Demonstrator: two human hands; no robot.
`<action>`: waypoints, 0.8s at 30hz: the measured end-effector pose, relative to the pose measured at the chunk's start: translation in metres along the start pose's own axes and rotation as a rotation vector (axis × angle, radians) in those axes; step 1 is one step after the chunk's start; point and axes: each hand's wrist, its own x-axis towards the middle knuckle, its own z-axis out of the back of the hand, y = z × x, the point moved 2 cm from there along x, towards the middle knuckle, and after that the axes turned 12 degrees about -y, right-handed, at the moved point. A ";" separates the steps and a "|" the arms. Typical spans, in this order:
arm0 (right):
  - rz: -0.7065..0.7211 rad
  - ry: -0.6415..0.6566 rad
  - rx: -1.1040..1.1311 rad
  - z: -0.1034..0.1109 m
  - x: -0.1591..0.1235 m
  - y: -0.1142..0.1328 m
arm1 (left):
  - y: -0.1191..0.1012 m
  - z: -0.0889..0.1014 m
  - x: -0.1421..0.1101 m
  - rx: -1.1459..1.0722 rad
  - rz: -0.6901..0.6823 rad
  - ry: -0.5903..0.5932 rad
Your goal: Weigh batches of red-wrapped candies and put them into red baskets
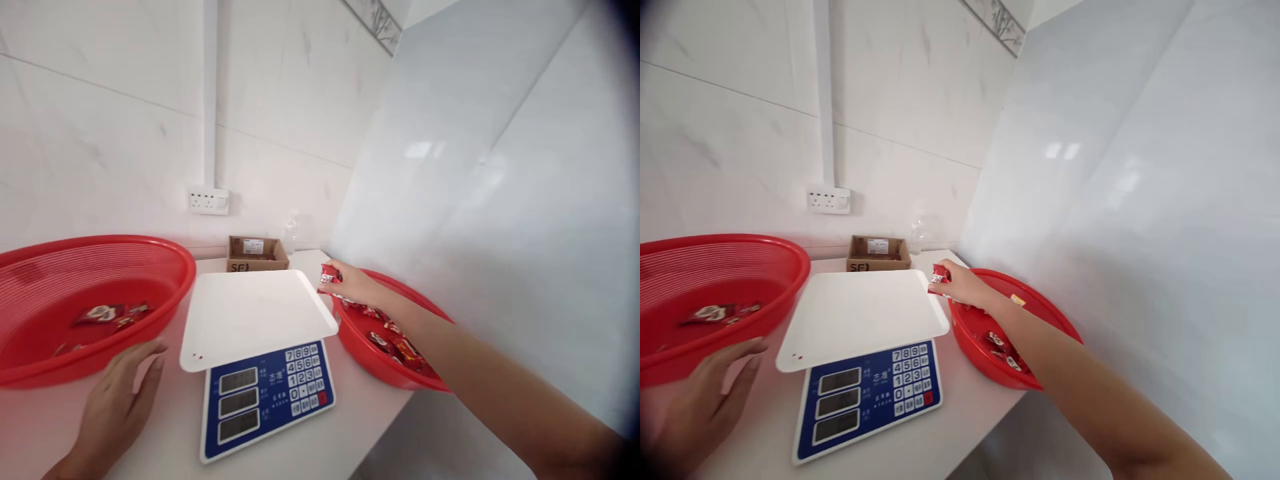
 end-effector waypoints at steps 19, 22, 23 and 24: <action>0.084 0.361 0.031 -0.079 0.024 0.087 | -0.001 0.002 -0.001 -0.006 0.010 0.024; 0.138 0.292 0.012 -0.082 0.025 0.087 | 0.000 0.003 -0.001 0.003 0.010 0.024; 0.136 0.288 0.011 -0.083 0.025 0.087 | 0.000 0.003 -0.001 0.007 0.010 0.025; 0.132 0.282 0.012 -0.083 0.026 0.087 | -0.001 0.003 -0.001 0.013 0.011 0.025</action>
